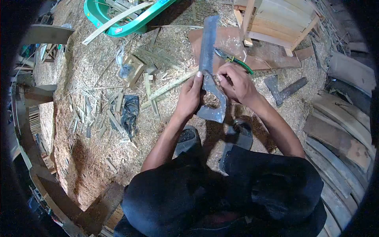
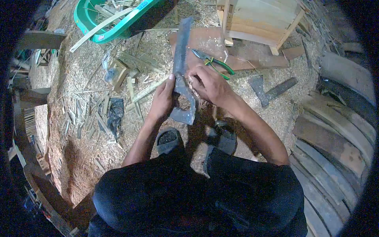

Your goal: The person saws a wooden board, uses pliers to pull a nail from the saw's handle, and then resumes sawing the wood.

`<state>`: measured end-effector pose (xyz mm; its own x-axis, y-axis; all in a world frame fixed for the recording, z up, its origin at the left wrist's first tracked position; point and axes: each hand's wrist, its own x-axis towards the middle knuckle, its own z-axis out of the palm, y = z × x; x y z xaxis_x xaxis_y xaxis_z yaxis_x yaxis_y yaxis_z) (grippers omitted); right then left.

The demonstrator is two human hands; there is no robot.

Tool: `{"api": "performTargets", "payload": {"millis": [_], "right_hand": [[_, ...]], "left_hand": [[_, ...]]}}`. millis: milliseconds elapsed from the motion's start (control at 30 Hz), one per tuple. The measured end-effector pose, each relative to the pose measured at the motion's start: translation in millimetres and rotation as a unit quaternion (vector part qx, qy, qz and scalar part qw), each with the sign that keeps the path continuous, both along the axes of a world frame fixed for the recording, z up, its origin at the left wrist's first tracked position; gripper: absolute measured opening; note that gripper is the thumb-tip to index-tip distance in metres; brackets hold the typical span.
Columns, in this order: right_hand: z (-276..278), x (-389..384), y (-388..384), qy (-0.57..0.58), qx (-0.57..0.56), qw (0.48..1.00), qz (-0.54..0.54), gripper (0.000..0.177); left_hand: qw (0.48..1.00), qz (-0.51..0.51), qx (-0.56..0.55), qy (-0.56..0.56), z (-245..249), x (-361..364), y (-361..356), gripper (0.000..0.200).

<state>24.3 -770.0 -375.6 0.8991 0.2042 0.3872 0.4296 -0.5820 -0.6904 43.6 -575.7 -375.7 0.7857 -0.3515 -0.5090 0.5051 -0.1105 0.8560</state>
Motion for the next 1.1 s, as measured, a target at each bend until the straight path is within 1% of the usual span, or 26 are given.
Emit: {"api": "performTargets", "payload": {"millis": [67,100,133,167,200,233,267,300,333,367,400,433,467,500,533,600,667,700,800,833,933,967,1067,1100], "right_hand": [[-3.4,-2.5,0.1,0.034,0.053,0.998,-0.024,0.008],[-4.2,-3.9,0.6,0.075,0.065,0.994,-0.052,0.009],[-4.8,-5.7,1.7,0.115,0.077,0.987,-0.078,0.01],[-6.6,-6.2,2.9,0.155,0.09,0.978,-0.104,0.011],[-12.0,-5.2,4.5,0.157,0.101,0.978,-0.095,0.012],[-18.5,-3.8,6.9,0.16,0.114,0.977,-0.085,0.013],[-23.0,-2.7,8.2,0.162,0.126,0.976,-0.075,0.014],[-20.5,-4.5,9.4,0.174,0.115,0.976,-0.07,0.017],[-23.8,-3.9,10.3,0.158,0.096,0.981,-0.063,0.017],[-29.3,-2.1,11.8,0.141,0.078,0.985,-0.054,0.018],[-28.6,3.8,15.0,0.121,0.059,0.99,-0.043,0.018],[-25.6,2.0,20.7,0.17,0.085,0.98,-0.058,0.018],[-23.1,3.6,26.5,0.167,0.082,0.981,-0.045,0.017],[-19.8,7.5,30.7,0.163,0.077,0.983,-0.03,0.017],[-16.9,12.7,35.8,0.16,0.073,0.984,-0.014,0.017],[-13.0,28.8,50.7,0.193,0.081,0.978,0.007,0.017],[-11.5,42.4,72.6,0.233,0.09,0.968,0.035,0.016],[-9.2,52.4,83.8,0.177,0.083,0.979,0.057,0.016],[-17.5,91.8,123.2,0.08,0.091,0.985,0.124,0.017],[-18.3,104.7,138.7,0.089,0.096,0.984,0.125,0.016],[-21.7,145.1,181.4,0.179,0.018,0.971,0.155,0.016],[-24.7,156.3,196.6,0.173,0.019,0.97,0.172,0.016],[-79.4,198.5,245.3,0.028,-0.073,0.978,0.195,0.015],[-71.4,198.6,252.8,-0.012,-0.097,0.978,0.187,0.016]], "left_hand": [[0.999,0.017,0.023,-0.041,-19.8,1.0,3.1,0.042],[0.997,0.027,0.034,-0.063,-19.9,2.8,2.9,0.041],[0.986,0.036,0.092,-0.135,-19.5,2.9,3.7,0.039],[0.966,0.045,0.15,-0.206,-18.9,2.2,5.3,0.037],[0.938,0.052,0.207,-0.274,-13.1,2.2,6.6,0.037],[0.923,0.056,0.222,-0.308,-7.2,3.1,10.2,0.038],[0.912,0.038,0.25,-0.321,0.0,4.6,14.2,0.038],[0.9,0.02,0.278,-0.334,7.2,6.7,18.8,0.039],[0.887,0.003,0.307,-0.346,10.7,7.9,24.9,0.04],[0.832,0.002,0.339,-0.438,1.0,11.3,32.7,0.041],[0.847,0.031,0.331,-0.415,0.5,10.6,39.4,0.041],[0.86,0.059,0.321,-0.392,2.1,7.5,46.3,0.041],[0.872,0.086,0.309,-0.37,2.7,6.7,51.7,0.041],[0.892,0.14,0.284,-0.322,-8.8,6.8,56.6,0.041],[0.905,0.165,0.278,-0.276,-1.4,6.5,59.4,0.038],[0.911,0.242,0.178,-0.283,-40.3,7.3,83.2,0.028],[0.928,0.315,0.107,-0.166,-37.7,4.9,103.1,0.025],[0.928,0.35,0.069,-0.106,-36.1,2.3,113.7,0.025],[0.903,0.422,-0.007,-0.077,-46.5,0.8,152.2,0.032],[0.894,0.442,0.018,-0.072,-43.2,-0.3,162.0,0.043],[0.854,0.519,-0.007,-0.045,-49.0,-5.4,188.6,0.048],[0.857,0.513,0.044,-0.017,-55.1,-2.9,198.0,0.056],[0.903,0.414,0.094,-0.068,-70.7,16.5,220.5,0.061],[0.898,0.426,0.087,-0.072,-83.0,25.4,224.5,0.062]]}}
